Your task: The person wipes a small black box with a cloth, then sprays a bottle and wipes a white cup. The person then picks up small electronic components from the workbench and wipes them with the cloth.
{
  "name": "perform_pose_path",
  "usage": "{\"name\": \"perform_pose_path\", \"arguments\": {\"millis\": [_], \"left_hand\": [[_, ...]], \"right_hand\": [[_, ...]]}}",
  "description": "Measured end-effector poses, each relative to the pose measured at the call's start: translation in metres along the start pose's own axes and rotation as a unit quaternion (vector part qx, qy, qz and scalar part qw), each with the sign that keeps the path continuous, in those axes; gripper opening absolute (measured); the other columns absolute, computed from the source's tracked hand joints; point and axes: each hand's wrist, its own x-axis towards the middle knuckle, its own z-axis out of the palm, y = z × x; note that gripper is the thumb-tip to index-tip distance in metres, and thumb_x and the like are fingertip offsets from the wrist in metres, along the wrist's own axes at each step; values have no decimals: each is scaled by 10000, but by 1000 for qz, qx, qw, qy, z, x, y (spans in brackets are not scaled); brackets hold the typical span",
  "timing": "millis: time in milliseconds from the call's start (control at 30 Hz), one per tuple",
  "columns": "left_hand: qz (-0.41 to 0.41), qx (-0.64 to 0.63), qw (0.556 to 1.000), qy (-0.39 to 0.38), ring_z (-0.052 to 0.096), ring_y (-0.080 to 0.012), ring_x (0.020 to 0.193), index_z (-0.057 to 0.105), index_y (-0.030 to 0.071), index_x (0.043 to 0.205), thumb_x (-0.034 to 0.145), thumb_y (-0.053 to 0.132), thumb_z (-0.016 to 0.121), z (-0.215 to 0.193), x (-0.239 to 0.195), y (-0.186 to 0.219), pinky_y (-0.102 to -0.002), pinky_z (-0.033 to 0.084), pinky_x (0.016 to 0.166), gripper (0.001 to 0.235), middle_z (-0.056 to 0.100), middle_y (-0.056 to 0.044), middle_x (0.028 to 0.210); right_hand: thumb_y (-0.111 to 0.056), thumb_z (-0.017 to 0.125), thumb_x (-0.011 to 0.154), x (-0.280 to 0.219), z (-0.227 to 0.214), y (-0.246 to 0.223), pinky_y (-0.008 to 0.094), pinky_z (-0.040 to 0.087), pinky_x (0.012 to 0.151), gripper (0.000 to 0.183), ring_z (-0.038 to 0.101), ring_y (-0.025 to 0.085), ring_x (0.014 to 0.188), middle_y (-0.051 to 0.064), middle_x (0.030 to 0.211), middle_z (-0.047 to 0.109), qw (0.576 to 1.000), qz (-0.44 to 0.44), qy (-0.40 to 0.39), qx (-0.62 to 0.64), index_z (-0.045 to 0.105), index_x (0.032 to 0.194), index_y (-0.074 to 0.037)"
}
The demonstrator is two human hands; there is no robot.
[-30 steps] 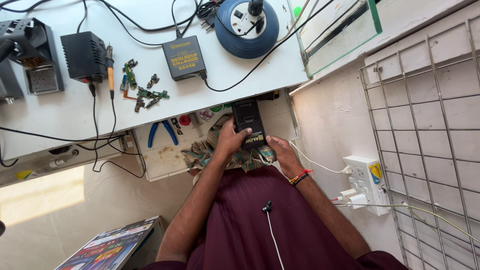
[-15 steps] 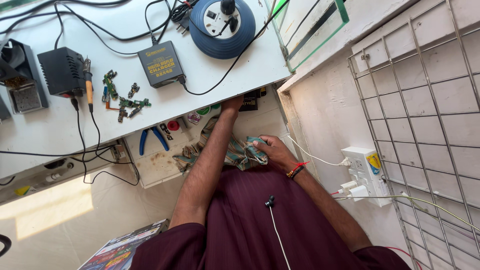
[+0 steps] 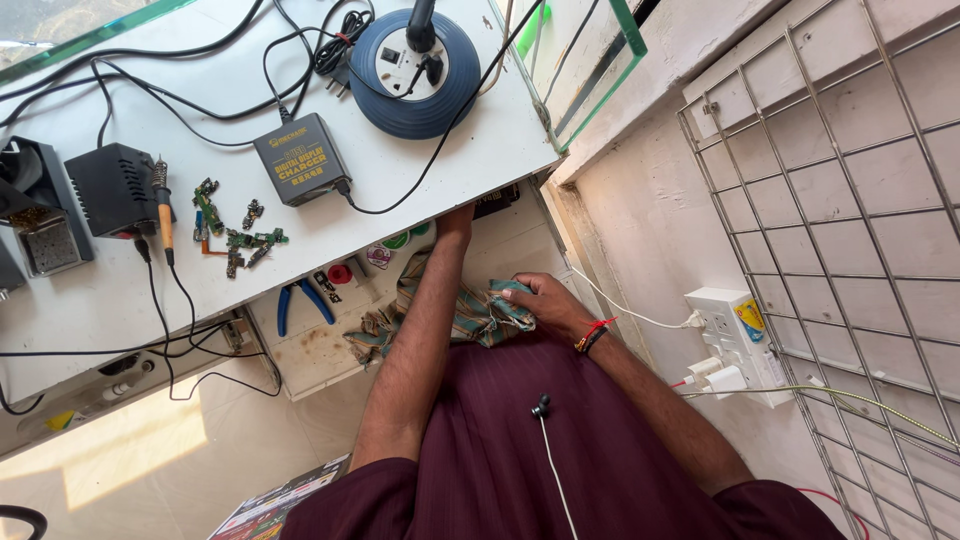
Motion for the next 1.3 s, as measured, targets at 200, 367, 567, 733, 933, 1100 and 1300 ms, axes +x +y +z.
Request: {"name": "perform_pose_path", "arguments": {"millis": [200, 367, 567, 733, 933, 1100, 1300], "left_hand": [[159, 47, 975, 147, 687, -365, 953, 687, -15, 1146, 976, 179, 641, 8, 6, 11, -478, 576, 825, 262, 712, -193, 1051], [191, 81, 962, 177, 694, -359, 885, 697, 4, 1092, 944, 172, 647, 19, 2, 16, -490, 578, 780, 229, 716, -174, 976], [180, 101, 969, 138, 692, -345, 859, 701, 6, 1089, 990, 172, 638, 22, -3, 12, -484, 572, 751, 203, 713, -160, 950], [219, 69, 958, 172, 692, -344, 862, 703, 14, 1088, 972, 214, 653, 27, 0, 8, -481, 574, 766, 237, 715, -154, 952], [185, 49, 975, 111, 694, -345, 884, 697, -3, 1105, 949, 210, 653, 34, 4, 6, -488, 569, 769, 267, 711, -169, 973], [152, 79, 980, 101, 691, -360, 878, 702, 5, 1058, 985, 190, 627, 51, 2, 17, -493, 567, 793, 212, 716, -169, 950], [116, 72, 980, 147, 687, -379, 873, 700, -4, 1045, 967, 188, 613, 67, 5, 21, -506, 556, 777, 224, 718, -190, 948]], "right_hand": [[-343, 669, 963, 1, -2, 3, 285, 577, 737, 368, 686, 96, 806, 58, 898, 746, 999, -12, -11, 27, 716, 1126, -16], [-345, 659, 975, 0, -2, 8, 285, 575, 733, 380, 682, 105, 794, 70, 897, 745, 1000, -7, -1, 19, 722, 1106, 5], [-329, 663, 976, 0, -4, 13, 267, 566, 759, 345, 676, 89, 828, 58, 911, 739, 999, -40, -3, 27, 717, 1116, -18], [-293, 666, 975, 11, -11, 16, 304, 574, 706, 340, 674, 134, 801, 84, 914, 712, 993, -56, 52, 87, 641, 1150, -3], [-269, 670, 962, 27, -11, 12, 297, 596, 748, 340, 700, 115, 856, 90, 979, 715, 986, -84, 87, 112, 616, 1205, -37], [-270, 671, 969, 20, -9, 10, 278, 586, 754, 328, 688, 102, 865, 77, 981, 716, 986, -90, 76, 119, 636, 1191, -31], [-250, 656, 970, 16, -8, 13, 270, 587, 717, 293, 686, 83, 808, 56, 940, 725, 985, -66, 66, 142, 641, 1169, -36]]}}
